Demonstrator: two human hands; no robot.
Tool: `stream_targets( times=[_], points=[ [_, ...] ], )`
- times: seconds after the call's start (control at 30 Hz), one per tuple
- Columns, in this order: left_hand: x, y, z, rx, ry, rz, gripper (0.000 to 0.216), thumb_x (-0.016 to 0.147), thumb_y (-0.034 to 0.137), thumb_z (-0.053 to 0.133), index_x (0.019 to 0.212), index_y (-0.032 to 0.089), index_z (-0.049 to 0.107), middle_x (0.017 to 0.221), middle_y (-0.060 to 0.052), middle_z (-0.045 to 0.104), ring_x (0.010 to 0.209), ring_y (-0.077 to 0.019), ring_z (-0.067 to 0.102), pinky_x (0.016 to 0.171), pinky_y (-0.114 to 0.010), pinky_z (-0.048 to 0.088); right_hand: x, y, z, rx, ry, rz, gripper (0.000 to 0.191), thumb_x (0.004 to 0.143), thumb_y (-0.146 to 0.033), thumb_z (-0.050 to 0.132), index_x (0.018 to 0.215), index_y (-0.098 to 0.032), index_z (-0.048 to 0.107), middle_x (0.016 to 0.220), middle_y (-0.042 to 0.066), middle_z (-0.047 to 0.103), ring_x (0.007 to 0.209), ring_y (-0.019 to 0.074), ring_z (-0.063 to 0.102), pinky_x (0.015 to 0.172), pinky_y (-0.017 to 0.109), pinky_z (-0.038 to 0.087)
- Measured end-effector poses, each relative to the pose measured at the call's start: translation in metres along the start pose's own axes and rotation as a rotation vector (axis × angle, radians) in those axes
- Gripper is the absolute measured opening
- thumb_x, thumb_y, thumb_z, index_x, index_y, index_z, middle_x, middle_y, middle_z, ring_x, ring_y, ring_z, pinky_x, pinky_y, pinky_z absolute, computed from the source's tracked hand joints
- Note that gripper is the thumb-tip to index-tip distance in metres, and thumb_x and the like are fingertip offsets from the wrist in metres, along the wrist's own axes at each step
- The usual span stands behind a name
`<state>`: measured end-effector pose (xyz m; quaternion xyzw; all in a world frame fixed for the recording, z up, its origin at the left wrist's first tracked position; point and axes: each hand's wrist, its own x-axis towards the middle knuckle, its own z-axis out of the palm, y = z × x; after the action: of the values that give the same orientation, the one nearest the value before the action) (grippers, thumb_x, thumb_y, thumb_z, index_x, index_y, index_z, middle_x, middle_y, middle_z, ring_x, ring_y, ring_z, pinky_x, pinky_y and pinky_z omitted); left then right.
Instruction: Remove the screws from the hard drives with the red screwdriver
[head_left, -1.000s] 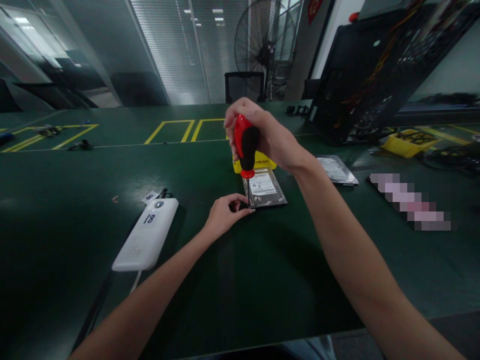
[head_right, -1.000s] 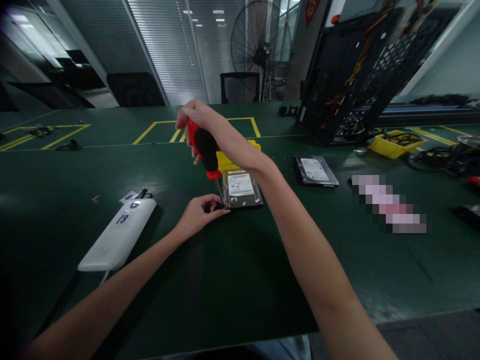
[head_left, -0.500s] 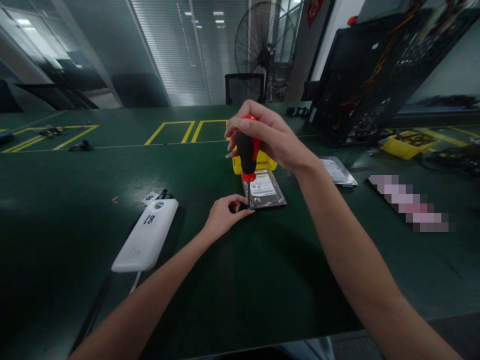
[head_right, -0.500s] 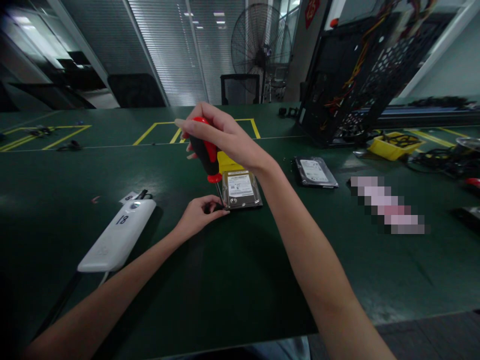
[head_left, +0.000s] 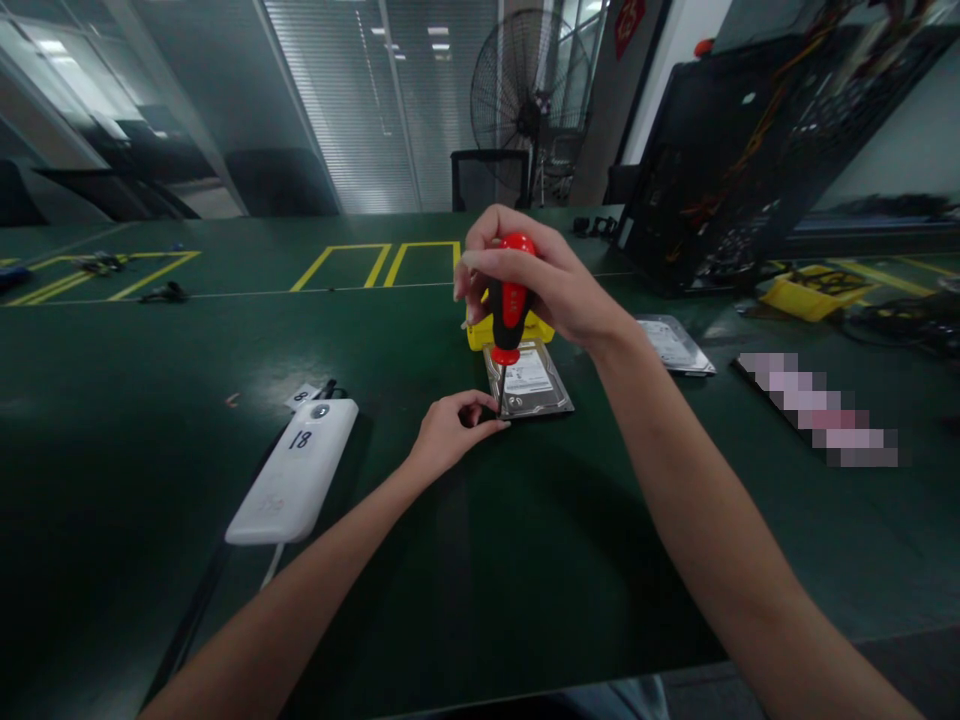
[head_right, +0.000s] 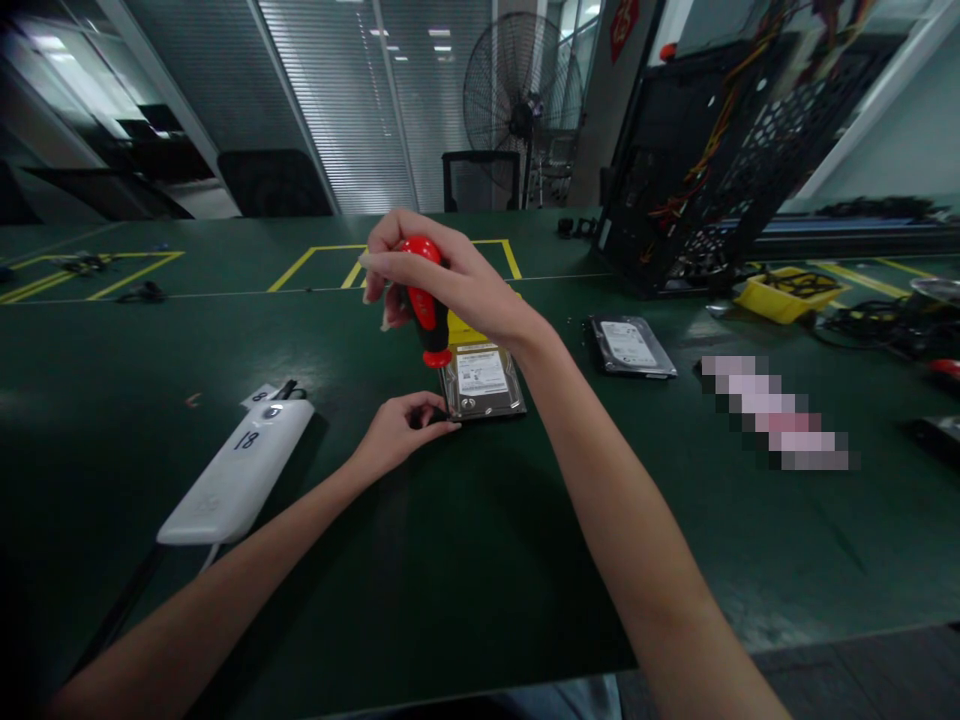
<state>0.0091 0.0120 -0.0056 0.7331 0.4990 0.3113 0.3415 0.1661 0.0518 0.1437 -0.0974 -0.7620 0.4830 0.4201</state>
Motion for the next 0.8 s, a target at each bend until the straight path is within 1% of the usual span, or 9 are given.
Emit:
stream_targets(
  times=[0.17,0.27,0.33,0.43,0.6,0.7,0.8],
  points=[
    [-0.0002,-0.0002,0.0003,0.006,0.012,0.007,0.029,0.073,0.041,0.069,0.092,0.019,0.066,0.063,0.004,0.046,0.058,-0.0111,0.042,0.057,-0.025,0.03,-0.0008,-0.0033,0.0,-0.018,0.02,-0.01,0.013,0.085,-0.03,0.056,0.082,-0.019,0.051,0.076,-0.002,0.059,0.065,0.008,0.056,0.063,0.02,0.05],
    [0.0001,-0.0003,-0.0001,0.004,0.008,0.013,0.03,0.074,0.042,0.068,0.093,0.018,0.067,0.063,0.004,0.046,0.058,-0.0111,0.042,0.056,-0.025,0.03,-0.0015,-0.0036,0.0007,-0.025,0.03,-0.053,0.014,0.085,-0.03,0.057,0.081,-0.018,0.052,0.069,-0.004,0.053,0.061,0.0063,0.053,0.064,0.02,0.05],
    [0.0003,-0.0004,-0.0002,0.006,0.005,0.012,0.031,0.074,0.042,0.068,0.093,0.018,0.067,0.063,0.004,0.046,0.058,-0.0112,0.042,0.056,-0.025,0.03,-0.0017,-0.0029,0.001,-0.031,0.038,-0.049,0.016,0.085,-0.031,0.058,0.083,-0.017,0.052,0.069,-0.005,0.049,0.061,0.0052,0.051,0.066,0.02,0.05],
    [0.0004,-0.0006,-0.0003,0.0,0.002,0.005,0.031,0.074,0.042,0.068,0.094,0.019,0.067,0.064,0.004,0.046,0.058,-0.0113,0.042,0.056,-0.025,0.031,-0.001,-0.0007,0.0013,-0.026,0.032,0.001,0.021,0.085,-0.037,0.056,0.084,-0.017,0.051,0.071,-0.004,0.049,0.064,0.0055,0.052,0.067,0.02,0.051],
    [-0.0002,0.0001,-0.0008,0.001,-0.002,-0.01,0.03,0.074,0.041,0.068,0.094,0.019,0.067,0.064,0.004,0.047,0.058,-0.0114,0.042,0.056,-0.024,0.03,0.0014,0.0019,0.0022,0.091,-0.031,-0.024,0.038,0.09,-0.05,0.039,0.086,-0.015,0.054,0.077,0.001,0.05,0.068,0.0114,0.053,0.064,0.028,0.055],
    [-0.0005,0.0015,-0.0011,-0.001,-0.008,-0.013,0.03,0.074,0.041,0.068,0.094,0.019,0.067,0.064,0.004,0.047,0.059,-0.0115,0.043,0.057,-0.024,0.031,0.0015,0.0004,0.0024,0.083,-0.032,0.001,0.039,0.088,-0.053,0.042,0.087,-0.016,0.056,0.079,0.003,0.051,0.072,0.0124,0.052,0.065,0.027,0.055],
    [-0.0006,0.0024,-0.0013,0.001,-0.006,-0.013,0.03,0.074,0.041,0.068,0.094,0.019,0.067,0.064,0.004,0.047,0.058,-0.0116,0.042,0.057,-0.024,0.03,0.0007,-0.0025,0.002,0.024,0.002,0.045,0.036,0.085,-0.053,0.048,0.084,-0.018,0.057,0.085,0.004,0.055,0.075,0.013,0.053,0.068,0.025,0.054]
  ],
)
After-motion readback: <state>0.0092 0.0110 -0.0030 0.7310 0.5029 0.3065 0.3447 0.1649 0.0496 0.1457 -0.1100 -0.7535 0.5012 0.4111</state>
